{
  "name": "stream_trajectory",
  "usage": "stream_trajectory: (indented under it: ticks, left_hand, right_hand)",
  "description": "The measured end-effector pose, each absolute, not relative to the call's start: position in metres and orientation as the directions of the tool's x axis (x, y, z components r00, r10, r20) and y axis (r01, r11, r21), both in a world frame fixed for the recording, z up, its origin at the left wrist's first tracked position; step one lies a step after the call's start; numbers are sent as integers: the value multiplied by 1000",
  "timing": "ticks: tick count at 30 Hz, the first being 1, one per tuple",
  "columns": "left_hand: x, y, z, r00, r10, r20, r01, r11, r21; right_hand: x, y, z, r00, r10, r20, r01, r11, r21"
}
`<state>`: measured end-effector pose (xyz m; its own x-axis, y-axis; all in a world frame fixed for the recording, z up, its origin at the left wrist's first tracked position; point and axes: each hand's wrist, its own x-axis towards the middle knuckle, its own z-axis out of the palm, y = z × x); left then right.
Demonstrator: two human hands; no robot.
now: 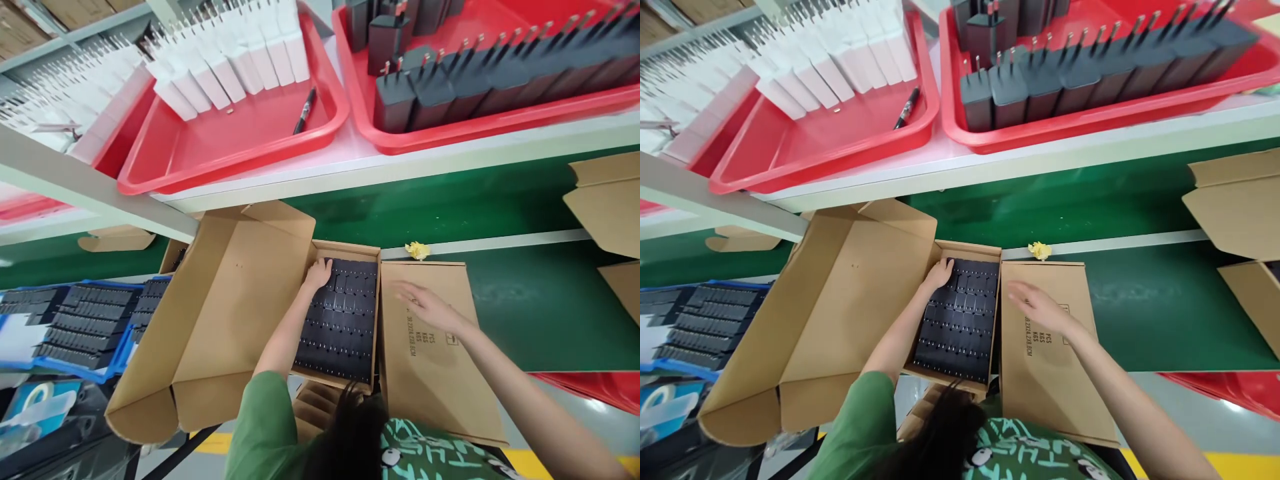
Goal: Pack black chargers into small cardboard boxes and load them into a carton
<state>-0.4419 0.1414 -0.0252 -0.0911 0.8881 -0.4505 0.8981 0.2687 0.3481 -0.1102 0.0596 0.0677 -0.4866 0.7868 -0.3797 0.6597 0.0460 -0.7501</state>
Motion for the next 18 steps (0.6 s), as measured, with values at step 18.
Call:
stream_trajectory:
  ticks: [18]
  left_hand:
    - [-433, 109, -23, -582, 763, -280, 709, 645, 284]
  right_hand:
    - [48, -161, 104, 92, 936, -340, 615, -322, -720]
